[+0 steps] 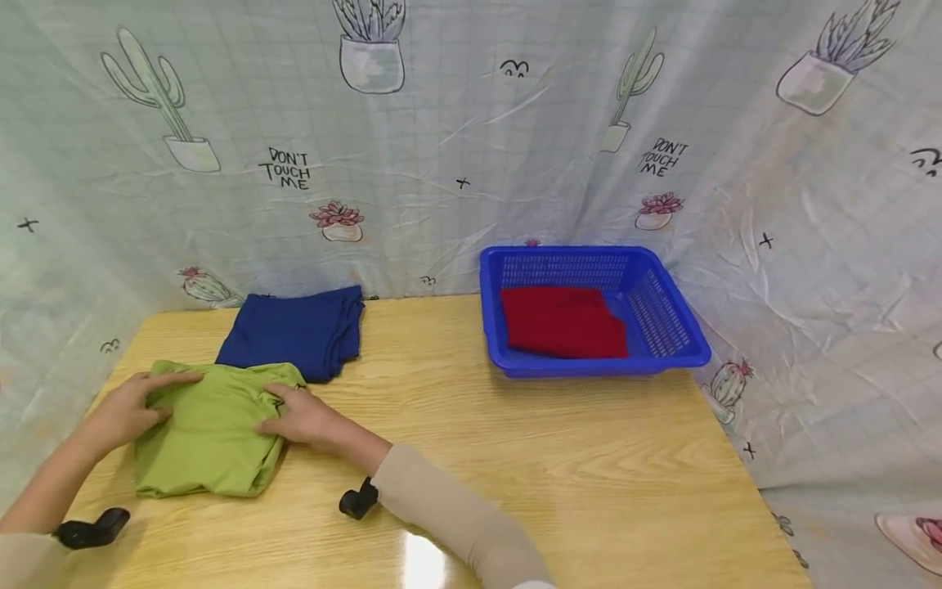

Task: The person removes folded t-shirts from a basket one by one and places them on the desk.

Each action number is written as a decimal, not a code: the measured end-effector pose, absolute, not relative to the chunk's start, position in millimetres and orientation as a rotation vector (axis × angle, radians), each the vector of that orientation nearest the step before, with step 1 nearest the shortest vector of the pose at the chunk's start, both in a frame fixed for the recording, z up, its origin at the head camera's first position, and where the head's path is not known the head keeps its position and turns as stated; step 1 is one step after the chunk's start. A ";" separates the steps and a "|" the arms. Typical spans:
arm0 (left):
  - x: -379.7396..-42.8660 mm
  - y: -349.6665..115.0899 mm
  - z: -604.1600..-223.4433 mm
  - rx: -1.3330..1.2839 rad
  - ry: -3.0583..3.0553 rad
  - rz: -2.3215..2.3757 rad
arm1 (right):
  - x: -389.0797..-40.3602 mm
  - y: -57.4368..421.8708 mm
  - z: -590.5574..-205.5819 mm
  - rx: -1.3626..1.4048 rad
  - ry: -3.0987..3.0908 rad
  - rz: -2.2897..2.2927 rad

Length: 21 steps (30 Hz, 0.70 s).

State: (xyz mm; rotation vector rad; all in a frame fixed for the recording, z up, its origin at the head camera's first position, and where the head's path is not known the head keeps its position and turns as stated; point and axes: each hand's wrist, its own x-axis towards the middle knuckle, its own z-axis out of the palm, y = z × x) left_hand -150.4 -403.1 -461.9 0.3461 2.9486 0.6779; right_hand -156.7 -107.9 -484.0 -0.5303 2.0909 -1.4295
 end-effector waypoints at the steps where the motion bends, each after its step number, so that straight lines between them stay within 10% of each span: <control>1: -149.4 -397.6 -457.9 0.311 2.956 0.644 | -157.1 -101.4 -481.4 -0.540 2.037 -1.429; 21: -161.3 -231.9 -387.1 0.500 3.074 0.748 | -176.7 77.6 -405.8 -0.836 2.315 -1.272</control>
